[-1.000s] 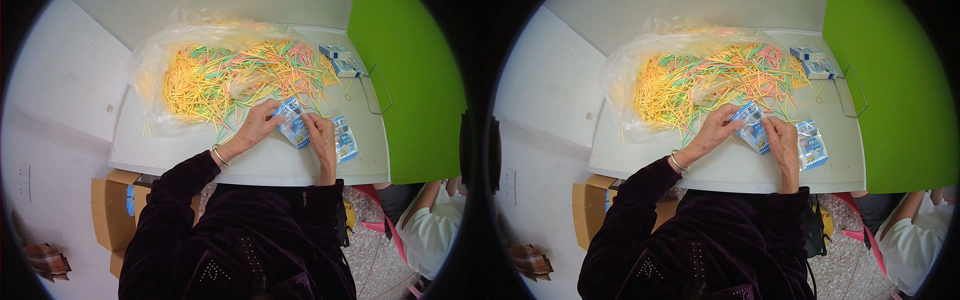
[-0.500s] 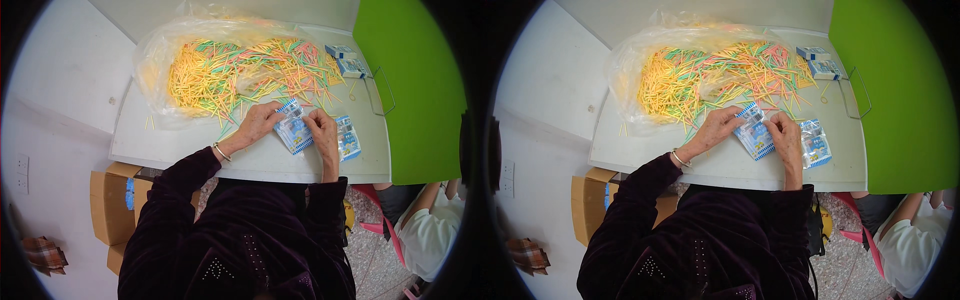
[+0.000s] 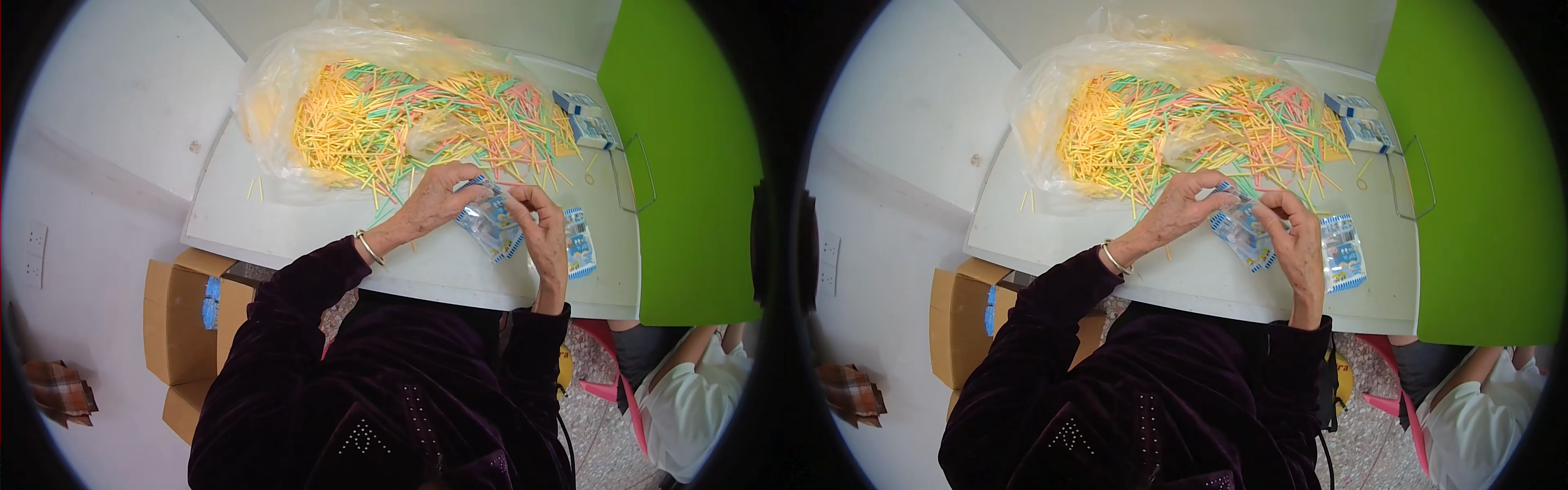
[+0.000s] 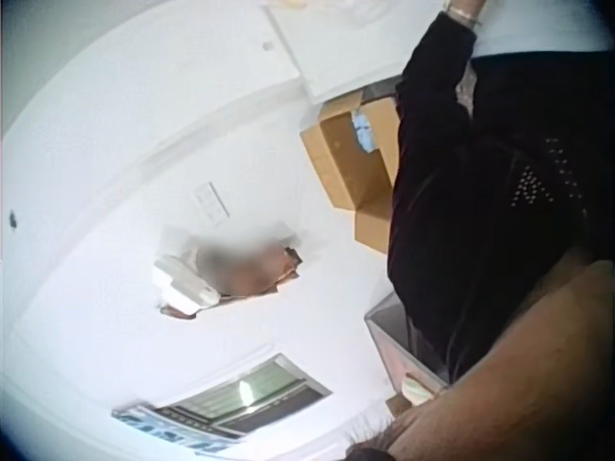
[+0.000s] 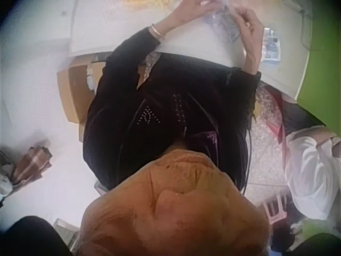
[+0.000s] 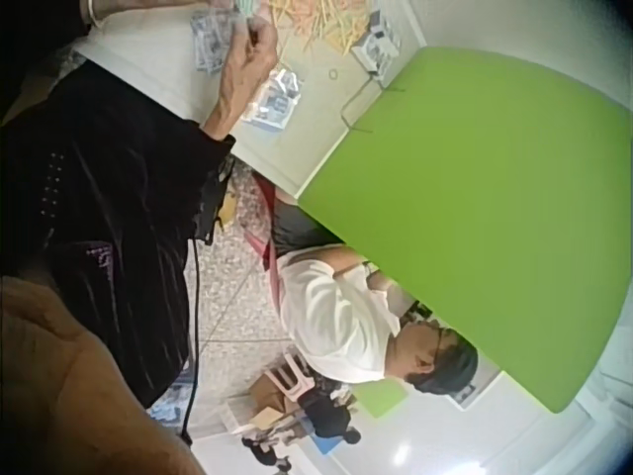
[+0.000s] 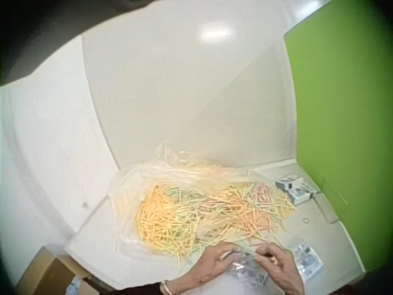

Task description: Packaging colorful plastic sticks into small transparent bags at a workbench.

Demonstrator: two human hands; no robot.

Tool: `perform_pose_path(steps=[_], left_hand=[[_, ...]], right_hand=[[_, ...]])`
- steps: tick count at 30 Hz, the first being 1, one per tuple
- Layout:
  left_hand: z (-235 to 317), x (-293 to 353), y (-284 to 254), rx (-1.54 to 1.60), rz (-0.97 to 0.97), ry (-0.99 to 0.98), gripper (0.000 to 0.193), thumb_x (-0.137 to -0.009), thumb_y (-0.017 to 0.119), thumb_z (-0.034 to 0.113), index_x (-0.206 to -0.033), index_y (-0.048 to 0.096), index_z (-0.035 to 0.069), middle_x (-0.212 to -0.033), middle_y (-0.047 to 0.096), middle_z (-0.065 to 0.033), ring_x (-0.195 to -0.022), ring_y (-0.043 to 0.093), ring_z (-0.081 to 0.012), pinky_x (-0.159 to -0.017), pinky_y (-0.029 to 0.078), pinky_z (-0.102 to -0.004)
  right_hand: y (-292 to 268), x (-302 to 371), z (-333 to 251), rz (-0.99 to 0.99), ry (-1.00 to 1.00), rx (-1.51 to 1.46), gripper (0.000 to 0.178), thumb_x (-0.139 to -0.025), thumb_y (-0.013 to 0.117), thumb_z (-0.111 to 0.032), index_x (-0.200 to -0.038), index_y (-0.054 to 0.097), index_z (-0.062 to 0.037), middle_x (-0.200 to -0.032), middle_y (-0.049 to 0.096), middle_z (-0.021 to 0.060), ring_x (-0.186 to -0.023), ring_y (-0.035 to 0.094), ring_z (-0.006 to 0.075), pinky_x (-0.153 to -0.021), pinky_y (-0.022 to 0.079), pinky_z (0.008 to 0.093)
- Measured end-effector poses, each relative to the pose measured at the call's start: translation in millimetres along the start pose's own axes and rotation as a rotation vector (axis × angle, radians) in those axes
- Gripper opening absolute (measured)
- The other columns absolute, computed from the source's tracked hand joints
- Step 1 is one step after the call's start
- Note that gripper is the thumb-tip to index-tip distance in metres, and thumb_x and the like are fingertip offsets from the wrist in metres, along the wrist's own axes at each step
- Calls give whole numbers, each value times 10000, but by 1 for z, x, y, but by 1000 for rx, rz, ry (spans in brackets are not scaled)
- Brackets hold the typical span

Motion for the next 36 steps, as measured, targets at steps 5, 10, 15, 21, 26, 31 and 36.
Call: perform_pose_path(steps=[5, 10, 15, 21, 26, 31, 36], left_hand=[[9, 9, -5, -193, 119, 167, 145, -810, 622, 110, -920, 628, 15, -824, 610, -99, -772, 575, -216, -699, 447, -305], [6, 20, -20, -408, 142, 214, 129, -798, 615, 119, -876, 624, 17, -812, 586, -115, -780, 553, -262, -712, 430, -343], [1, 29, -33, -531, 121, 210, 116, -800, 605, 128, -852, 628, 27, -818, 588, -112, -820, 550, -268, -729, 422, -342], [-3, 33, -56, -470, 59, 176, 138, -809, 595, 133, -879, 634, 20, -811, 597, -117, -786, 563, -279, -726, 432, -349], [-9, 34, -71, -221, -27, 65, 200, -798, 630, 215, -887, 641, 36, -830, 625, -104, -750, 570, -279, -710, 449, -371], [-41, -21, -138, -916, 286, 292, 263, -741, 662, 256, -887, 647, 38, -958, 604, -115, -974, 512, -282, -842, 389, -434], [-58, -55, -146, -1426, 112, 290, 228, -734, 600, 189, -883, 631, 20, -1040, 530, -143, -1098, 419, -325, -919, 307, -500]], right_hand=[[20, -1, -4, 17, -82, 272, 164, -812, 618, -129, -801, 581, 30, -649, 540, 24, -612, 446, 82, -565, 377, 244], [36, -3, 3, -25, -41, 253, 259, -809, 623, -136, -661, 493, 32, -528, 387, 18, -535, 348, 67, -470, 307, 261], [52, -1, 0, -68, -77, 226, 265, -803, 625, -131, -654, 487, 38, -529, 414, 77, -500, 358, 145, -466, 305, 304], [67, -2, 7, -143, 6, 105, 248, -810, 620, -131, -680, 506, 47, -519, 417, 97, -492, 357, 141, -472, 310, 307], [72, -2, 11, -195, 91, 13, 294, -843, 588, -138, -625, 450, 3, -560, 350, -51, -556, 296, 50, -486, 241, 240], [76, -4, 22, -201, 100, -51, 318, -859, 580, -152, -606, 444, -16, -570, 339, -62, -564, 280, 33, -490, 223, 230], [74, -7, 36, -185, 106, -28, 318, -861, 578, -156, -604, 447, -24, -571, 343, -66, -565, 279, 29, -488, 217, 229]])
Point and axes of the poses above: each hand's wrist, its own x-axis away from the middle knuckle, its own y-axis out of the palm, z = x × y, the point moved 2 cm from there along -x, towards the middle knuckle
